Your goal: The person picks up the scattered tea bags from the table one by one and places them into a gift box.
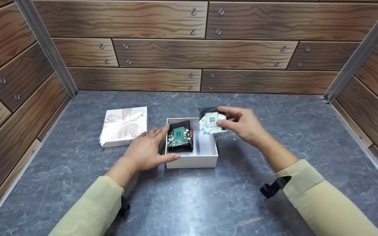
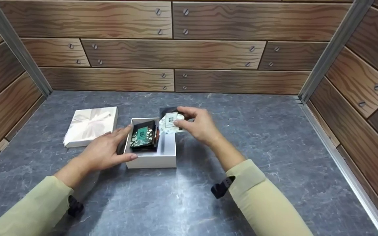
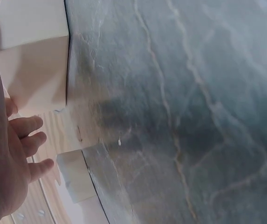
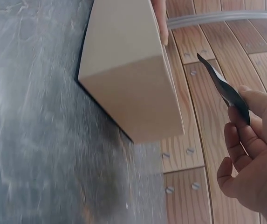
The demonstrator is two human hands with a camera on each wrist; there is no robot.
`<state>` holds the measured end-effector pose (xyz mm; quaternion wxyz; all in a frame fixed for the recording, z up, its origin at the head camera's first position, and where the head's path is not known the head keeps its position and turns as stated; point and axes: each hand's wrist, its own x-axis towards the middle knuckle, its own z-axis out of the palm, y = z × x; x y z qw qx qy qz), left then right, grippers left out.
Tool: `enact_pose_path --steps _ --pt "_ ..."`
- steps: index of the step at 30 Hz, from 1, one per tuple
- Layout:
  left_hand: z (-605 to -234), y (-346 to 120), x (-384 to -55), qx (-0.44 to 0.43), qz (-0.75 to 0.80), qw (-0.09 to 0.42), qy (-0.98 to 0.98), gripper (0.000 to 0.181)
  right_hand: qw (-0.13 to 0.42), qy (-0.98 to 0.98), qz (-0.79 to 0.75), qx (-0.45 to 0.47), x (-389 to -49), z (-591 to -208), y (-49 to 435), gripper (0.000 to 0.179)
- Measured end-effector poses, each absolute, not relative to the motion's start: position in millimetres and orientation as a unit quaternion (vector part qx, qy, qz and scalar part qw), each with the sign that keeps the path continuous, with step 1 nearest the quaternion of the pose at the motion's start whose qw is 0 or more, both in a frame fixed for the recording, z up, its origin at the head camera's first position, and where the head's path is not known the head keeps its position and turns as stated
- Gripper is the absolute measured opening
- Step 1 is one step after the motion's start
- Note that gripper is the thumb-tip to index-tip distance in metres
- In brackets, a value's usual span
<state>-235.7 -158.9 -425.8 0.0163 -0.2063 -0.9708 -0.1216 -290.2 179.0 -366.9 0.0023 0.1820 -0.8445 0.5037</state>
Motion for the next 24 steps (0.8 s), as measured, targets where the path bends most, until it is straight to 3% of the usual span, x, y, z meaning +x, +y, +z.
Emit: enact_pose_path --steps 24 --pt "-427.4 -158.8 -236.9 -0.211 -0.125 0.021 -0.969 0.121 -0.048 -0.87 0.431 0.235 -295.0 -382.8 100.4 0.057"
